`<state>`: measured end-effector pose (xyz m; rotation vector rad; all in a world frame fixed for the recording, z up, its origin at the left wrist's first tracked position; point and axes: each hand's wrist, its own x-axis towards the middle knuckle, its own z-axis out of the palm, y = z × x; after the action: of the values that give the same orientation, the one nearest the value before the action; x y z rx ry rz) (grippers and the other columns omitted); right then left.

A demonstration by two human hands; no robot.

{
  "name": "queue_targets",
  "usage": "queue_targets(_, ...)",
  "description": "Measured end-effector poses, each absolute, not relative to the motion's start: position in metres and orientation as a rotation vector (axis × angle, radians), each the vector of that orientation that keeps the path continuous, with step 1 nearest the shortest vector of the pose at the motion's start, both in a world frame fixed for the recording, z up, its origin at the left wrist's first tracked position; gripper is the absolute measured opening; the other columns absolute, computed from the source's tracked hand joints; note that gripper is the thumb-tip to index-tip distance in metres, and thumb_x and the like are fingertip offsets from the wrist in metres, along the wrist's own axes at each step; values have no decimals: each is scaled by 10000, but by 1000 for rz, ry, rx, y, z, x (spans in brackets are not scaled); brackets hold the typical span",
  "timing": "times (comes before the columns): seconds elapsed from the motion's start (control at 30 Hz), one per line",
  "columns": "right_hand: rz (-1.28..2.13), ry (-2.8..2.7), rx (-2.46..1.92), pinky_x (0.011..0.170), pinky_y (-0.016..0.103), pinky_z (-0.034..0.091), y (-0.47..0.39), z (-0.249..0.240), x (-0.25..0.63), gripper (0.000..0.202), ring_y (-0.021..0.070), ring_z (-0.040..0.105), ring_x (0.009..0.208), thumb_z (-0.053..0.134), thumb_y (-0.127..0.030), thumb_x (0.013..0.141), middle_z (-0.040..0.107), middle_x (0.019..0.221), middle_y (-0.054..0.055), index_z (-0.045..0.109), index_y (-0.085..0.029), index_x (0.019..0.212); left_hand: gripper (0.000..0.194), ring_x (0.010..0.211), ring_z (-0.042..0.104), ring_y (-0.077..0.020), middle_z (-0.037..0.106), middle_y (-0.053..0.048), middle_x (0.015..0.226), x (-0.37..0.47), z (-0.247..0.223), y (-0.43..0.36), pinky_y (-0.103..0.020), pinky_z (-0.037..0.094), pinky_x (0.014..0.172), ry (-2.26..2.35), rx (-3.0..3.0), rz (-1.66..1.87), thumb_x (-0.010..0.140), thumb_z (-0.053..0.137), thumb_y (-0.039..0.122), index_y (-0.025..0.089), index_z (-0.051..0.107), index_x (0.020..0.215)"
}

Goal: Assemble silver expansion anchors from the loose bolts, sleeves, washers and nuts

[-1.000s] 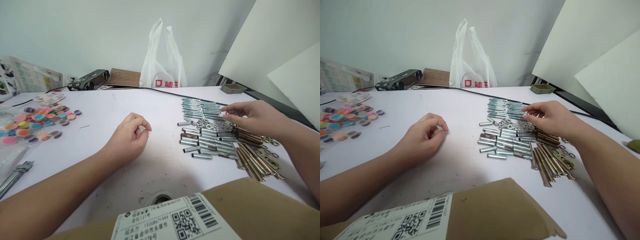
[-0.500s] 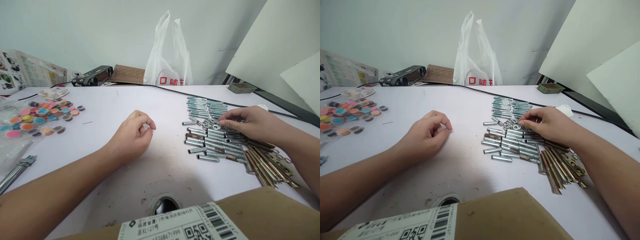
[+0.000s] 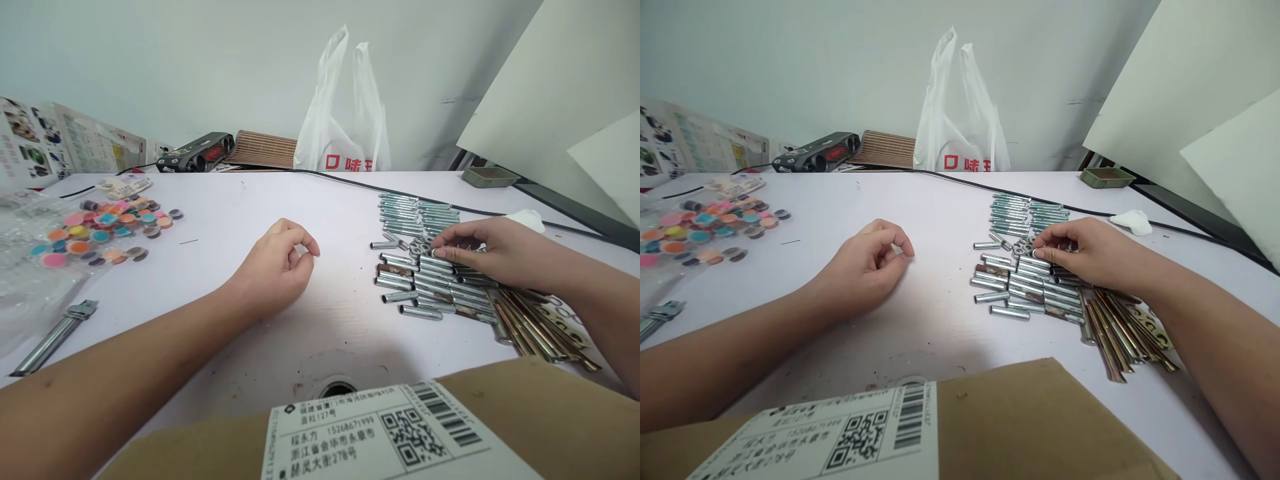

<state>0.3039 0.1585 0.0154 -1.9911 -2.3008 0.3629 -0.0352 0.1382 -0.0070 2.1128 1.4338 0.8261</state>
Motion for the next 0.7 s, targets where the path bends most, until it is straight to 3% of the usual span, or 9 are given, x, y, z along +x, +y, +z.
queue_targets(0.2,396,-2267,-2019,660,269,396,157,18,302,388,119,531,719,526,-601,808,632,846,-22,634,-261,959,157,496,414,-43,524,-9,978,-36,-7,138,-238,387,510,1440,2109,823,791,458,189,199,611,825)
queue_targets(0.4,385,-2155,-2086,702,264,405,156,19,301,357,139,557,805,571,-583,782,655,956,-42,686,-316,988,159,500,421,-36,518,12,988,-36,-7,136,-223,390,498,1447,2110,823,796,448,190,216,604,815)
queue_targets(0.7,419,-2290,-2034,596,277,359,157,16,302,466,124,478,606,531,-649,775,611,732,-15,663,-296,1049,152,510,421,-42,524,-2,987,-35,-7,137,-230,384,507,1438,2112,820,795,461,194,204,610,822)
